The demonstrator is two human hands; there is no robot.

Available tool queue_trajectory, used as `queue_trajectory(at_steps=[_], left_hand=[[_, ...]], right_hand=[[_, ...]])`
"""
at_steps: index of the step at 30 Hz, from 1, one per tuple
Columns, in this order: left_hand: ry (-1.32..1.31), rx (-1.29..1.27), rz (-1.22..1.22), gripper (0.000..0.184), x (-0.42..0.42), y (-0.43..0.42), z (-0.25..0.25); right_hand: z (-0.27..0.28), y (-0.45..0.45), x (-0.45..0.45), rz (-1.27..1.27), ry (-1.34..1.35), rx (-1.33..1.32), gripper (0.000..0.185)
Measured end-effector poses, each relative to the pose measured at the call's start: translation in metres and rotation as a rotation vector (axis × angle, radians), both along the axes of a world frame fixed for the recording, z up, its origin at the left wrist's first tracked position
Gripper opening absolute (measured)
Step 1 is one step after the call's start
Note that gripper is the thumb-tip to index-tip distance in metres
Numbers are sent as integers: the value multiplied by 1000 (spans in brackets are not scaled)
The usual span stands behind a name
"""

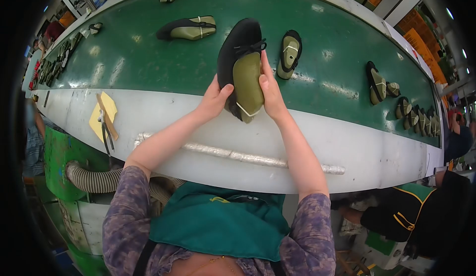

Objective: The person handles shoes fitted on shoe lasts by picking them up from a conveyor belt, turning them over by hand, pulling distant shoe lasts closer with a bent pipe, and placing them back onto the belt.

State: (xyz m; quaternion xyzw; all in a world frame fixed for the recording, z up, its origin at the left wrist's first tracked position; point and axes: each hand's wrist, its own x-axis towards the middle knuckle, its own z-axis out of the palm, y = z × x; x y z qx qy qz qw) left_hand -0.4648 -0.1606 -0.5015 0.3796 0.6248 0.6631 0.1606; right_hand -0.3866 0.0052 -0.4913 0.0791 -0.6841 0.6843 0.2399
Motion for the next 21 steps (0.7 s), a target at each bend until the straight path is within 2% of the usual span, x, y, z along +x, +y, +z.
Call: queue_trajectory(at_steps=[2,5,8,11,12,15,17,19,21], left_hand=[[112,-6,46,68,-6,-4,-1],[345,-36,17,69,-13,-7,7],[227,35,36,61,-4,-6,11],[-48,-2,136,53,-7,2,8],[-244,-15,152,55,-4,6,15],[-891,78,-91,62,-18,5,8],[-1024,138,-178,60,-27,1,3],[-1166,173,-122,58,-33,2,0],[-1109,150,-137,57,-36,1,-6]], right_hand=[[-10,2,-2,12,-48,14,81],[-20,5,-4,71,-83,12,78],[-9,2,-1,111,-67,48,77],[-8,2,-5,67,22,136,78],[-8,1,-6,41,61,167,78],[-6,-2,-6,30,25,199,78],[-12,-1,-8,43,-6,272,78],[-17,-2,-10,42,-23,343,78],[-18,-4,-10,53,-39,400,77]])
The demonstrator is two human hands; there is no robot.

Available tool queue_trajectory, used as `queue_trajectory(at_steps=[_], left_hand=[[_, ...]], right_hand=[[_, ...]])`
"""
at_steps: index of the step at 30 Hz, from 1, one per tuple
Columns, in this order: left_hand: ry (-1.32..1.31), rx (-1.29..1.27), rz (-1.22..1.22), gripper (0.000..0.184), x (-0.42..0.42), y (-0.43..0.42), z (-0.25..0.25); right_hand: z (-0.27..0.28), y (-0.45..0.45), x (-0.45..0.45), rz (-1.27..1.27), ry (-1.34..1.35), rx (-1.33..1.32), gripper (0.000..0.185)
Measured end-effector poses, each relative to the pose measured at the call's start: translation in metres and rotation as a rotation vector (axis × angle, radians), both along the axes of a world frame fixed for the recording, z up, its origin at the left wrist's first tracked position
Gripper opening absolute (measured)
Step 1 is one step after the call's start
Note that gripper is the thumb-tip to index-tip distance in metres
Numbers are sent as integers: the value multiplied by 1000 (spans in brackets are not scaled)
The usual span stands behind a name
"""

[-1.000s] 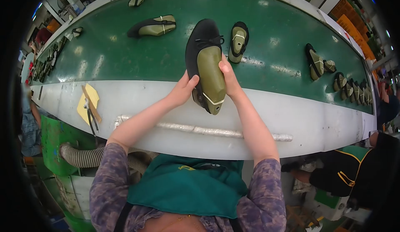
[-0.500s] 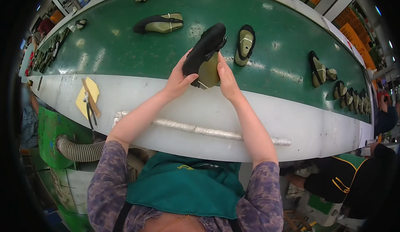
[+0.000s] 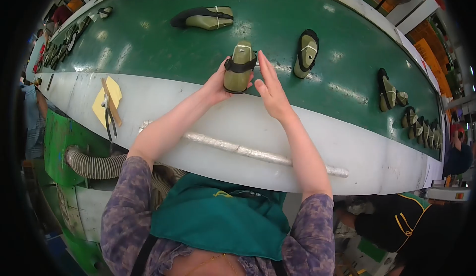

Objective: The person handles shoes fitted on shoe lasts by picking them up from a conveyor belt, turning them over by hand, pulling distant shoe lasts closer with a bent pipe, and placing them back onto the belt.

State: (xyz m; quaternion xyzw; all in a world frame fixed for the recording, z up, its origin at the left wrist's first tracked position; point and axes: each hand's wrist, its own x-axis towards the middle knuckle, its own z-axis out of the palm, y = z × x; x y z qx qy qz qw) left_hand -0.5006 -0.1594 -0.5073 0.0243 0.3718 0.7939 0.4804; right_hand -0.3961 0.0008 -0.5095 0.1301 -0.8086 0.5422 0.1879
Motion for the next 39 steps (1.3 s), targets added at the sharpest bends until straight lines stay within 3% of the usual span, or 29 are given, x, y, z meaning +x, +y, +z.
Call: queue_trajectory(at_steps=[7,10,13,16,17,20,24,25,30,32,35,39], left_hand=[[86,-69,-12,57,-2,1,-7],[174,-158,83,61,5,3,3],[424,-400,192,67,12,2,17],[623,-364,97,69,3,-3,15],[576,-368,12,70,-3,-3,15],[675,-370,20,72,4,3,8],[833,-434,-81,70,2,0,-6],[852,-435,-92,67,2,1,-11],[924,-405,-86,56,8,6,-10],[852,-361,-5,55,6,8,-10],[626,-253,130,58,-2,8,-16],[310,-227,218,58,-13,15,-30]], right_hand=[[3,-2,2,5,31,93,76],[-2,-3,1,54,-13,-116,75],[8,-6,4,-21,-399,-376,68],[4,-2,-2,-50,-542,-767,55],[4,8,-4,18,-522,-828,49],[0,22,-7,-75,-506,-1008,51],[-1,32,-11,-298,-339,-788,55],[-7,36,-13,-356,-298,-829,68],[2,28,-12,-668,33,57,77],[7,13,-14,-594,20,217,78],[29,-7,-39,-384,-46,247,84],[45,-19,-127,-302,-125,494,93]])
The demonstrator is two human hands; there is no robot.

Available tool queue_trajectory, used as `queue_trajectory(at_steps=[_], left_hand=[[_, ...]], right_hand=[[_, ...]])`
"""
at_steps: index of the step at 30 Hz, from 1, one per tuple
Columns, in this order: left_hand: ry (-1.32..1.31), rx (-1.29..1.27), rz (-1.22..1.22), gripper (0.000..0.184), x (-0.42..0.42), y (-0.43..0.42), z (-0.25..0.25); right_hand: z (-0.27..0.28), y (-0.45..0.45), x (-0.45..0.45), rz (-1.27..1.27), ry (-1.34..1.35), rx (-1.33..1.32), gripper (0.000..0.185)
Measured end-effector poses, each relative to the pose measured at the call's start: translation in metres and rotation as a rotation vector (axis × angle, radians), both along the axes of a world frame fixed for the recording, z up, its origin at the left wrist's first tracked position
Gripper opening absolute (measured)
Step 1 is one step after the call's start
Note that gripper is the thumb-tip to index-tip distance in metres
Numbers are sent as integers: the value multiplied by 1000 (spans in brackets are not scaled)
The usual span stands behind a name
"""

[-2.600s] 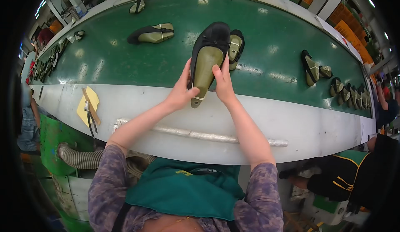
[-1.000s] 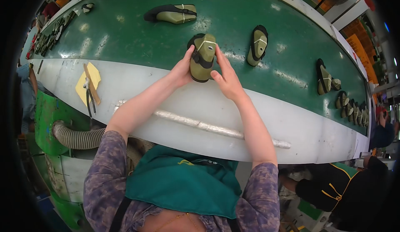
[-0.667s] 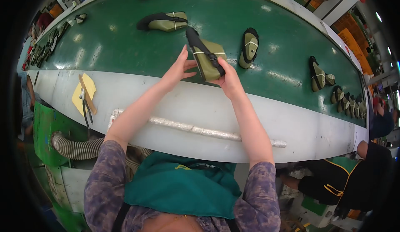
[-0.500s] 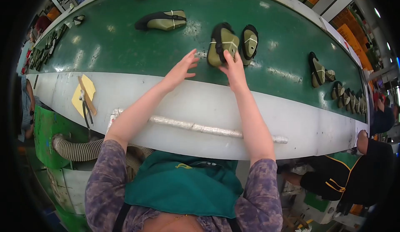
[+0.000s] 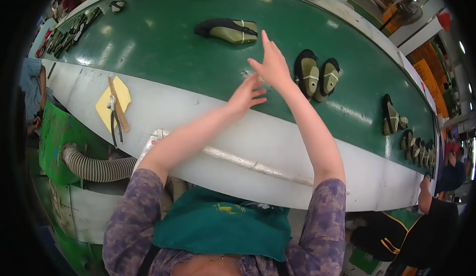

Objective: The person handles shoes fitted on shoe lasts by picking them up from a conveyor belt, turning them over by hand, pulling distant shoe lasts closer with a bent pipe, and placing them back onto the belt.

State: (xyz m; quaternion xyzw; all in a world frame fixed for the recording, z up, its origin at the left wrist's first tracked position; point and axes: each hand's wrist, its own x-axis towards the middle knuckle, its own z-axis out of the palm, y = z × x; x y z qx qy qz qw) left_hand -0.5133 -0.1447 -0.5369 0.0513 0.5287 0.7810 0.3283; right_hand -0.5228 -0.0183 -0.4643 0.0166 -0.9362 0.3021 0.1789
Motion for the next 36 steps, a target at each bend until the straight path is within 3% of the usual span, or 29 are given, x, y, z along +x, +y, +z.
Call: queue_trajectory(at_steps=[7,10,13,14,18,21,24,29,32,36], left_hand=[[-87,36,13,63,4,2,-6],[-101,92,15,67,4,2,-9],[-101,77,31,67,9,3,-3],[-80,59,27,67,9,2,-3],[30,-2,93,69,14,2,-1],[317,-176,265,77,0,3,-12],[239,-127,312,77,-8,2,-10],[-13,-1,108,90,-12,-5,2],[187,20,-92,83,4,-5,20],[381,-39,-200,76,15,-11,25]], right_hand=[[-39,-25,-168,-37,-60,599,123],[-43,-21,-197,-14,-149,721,128],[-51,-4,-209,97,-145,596,130],[-55,2,-209,115,-30,631,129],[-63,0,-168,-19,-76,477,125],[-57,11,-120,-126,-257,325,124],[-69,48,-80,-44,-383,-428,119],[-35,28,40,-36,-308,-1072,104],[-61,18,75,155,-134,-1209,100],[-46,-11,118,154,-61,-907,114]])
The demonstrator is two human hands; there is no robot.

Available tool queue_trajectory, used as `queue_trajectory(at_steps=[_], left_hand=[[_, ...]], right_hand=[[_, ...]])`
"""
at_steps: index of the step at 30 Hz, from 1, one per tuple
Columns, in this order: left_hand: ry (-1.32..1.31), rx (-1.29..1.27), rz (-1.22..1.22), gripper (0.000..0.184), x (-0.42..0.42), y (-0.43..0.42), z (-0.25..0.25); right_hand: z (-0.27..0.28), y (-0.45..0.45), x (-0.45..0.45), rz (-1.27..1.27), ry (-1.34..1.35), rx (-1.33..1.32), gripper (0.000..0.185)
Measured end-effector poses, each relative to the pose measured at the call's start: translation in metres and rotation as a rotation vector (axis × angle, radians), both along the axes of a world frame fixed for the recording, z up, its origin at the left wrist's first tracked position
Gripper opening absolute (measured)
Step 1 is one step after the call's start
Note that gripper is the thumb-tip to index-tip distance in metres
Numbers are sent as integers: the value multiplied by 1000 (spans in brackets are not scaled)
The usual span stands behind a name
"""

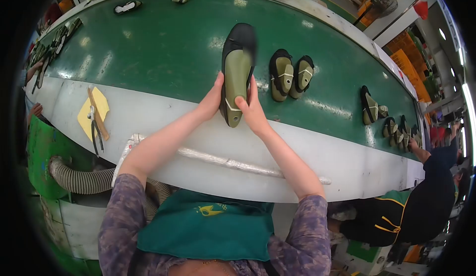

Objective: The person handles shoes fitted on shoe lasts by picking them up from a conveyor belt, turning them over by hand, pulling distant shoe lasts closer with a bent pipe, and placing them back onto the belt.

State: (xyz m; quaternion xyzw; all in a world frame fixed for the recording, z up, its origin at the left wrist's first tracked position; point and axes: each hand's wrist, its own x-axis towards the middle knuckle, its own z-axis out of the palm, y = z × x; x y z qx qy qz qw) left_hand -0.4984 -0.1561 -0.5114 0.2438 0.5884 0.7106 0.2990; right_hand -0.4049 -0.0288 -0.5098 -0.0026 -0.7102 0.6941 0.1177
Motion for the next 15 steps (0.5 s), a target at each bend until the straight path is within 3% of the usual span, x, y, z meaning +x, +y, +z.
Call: queue_trajectory(at_steps=[5,11,15], left_hand=[[224,125,-23,65,-4,-2,-20],[626,84,27,82,-8,-14,-16],[761,132,33,91,-10,-16,-9]], right_hand=[[-11,11,8,64,184,231,128],[-33,28,4,144,178,410,133],[-28,25,6,160,184,422,130]])
